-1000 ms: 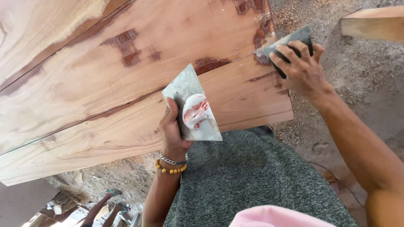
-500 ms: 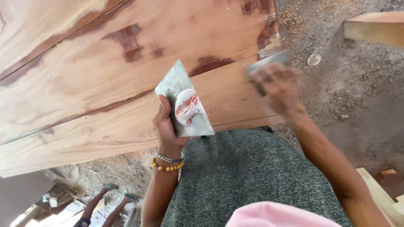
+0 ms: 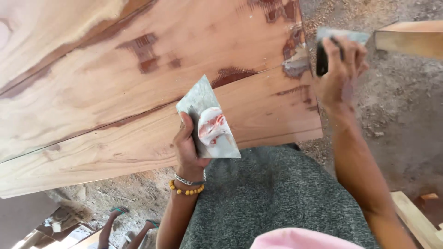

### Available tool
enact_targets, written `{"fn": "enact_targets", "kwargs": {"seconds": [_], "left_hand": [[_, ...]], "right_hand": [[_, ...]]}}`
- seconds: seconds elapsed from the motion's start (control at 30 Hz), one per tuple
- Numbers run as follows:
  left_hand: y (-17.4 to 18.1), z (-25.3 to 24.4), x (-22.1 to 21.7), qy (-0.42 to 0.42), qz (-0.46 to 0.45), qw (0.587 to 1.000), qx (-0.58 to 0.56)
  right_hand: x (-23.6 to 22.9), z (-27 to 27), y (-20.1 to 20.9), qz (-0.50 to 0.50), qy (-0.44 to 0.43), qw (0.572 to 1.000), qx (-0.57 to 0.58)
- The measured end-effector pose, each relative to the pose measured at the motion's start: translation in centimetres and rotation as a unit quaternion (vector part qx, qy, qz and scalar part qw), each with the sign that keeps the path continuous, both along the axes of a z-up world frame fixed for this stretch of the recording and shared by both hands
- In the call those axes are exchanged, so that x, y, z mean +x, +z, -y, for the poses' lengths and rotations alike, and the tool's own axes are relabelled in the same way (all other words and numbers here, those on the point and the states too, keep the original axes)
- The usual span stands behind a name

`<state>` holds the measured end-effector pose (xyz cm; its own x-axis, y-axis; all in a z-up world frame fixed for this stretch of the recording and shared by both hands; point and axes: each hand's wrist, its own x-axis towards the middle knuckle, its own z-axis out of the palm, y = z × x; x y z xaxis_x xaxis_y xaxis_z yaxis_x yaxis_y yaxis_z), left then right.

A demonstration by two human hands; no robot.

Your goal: Applying and smoothing wood filler into the seams and gaps of a wooden surface using putty knives.

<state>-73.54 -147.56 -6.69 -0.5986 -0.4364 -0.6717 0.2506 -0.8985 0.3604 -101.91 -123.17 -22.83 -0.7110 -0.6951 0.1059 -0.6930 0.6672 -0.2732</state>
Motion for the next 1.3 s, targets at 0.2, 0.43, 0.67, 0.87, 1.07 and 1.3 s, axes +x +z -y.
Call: {"fn": "enact_targets", "kwargs": {"seconds": [0.2,0.43,0.67,0.87,1.07,1.3], "left_hand": [[0.1,0.2,0.0,0.01,0.011,1.0,-0.009],[-0.4,-0.3,0.2,0.01,0.006,1.0,0.008],[0.2,-0.1,-0.6,-0.003,0.008,1.0,0.012],[-0.2,-0.1,-1.1,-0.012,0.025,1.0,0.002],[-0.2,0.2,-0.7,-0.014,0.012,1.0,0.003],[-0.4,0.1,-0.5,0.001,0.014,1.0,0.01]], "right_hand": [[1.6,-1.2,4.2,0.047,0.039,0.998,0.027],[2.4,-1.4,6.2,0.052,0.082,0.991,0.096],[2.4,-1.1,4.1,0.034,0.103,0.985,0.138],[4.5,-1.0,4.0,0.16,0.012,0.987,0.026],[4.3,0.8,6.6,0.073,0.053,0.989,0.12],[3.6,0.6,5.4,0.092,0.027,0.991,0.094]]}}
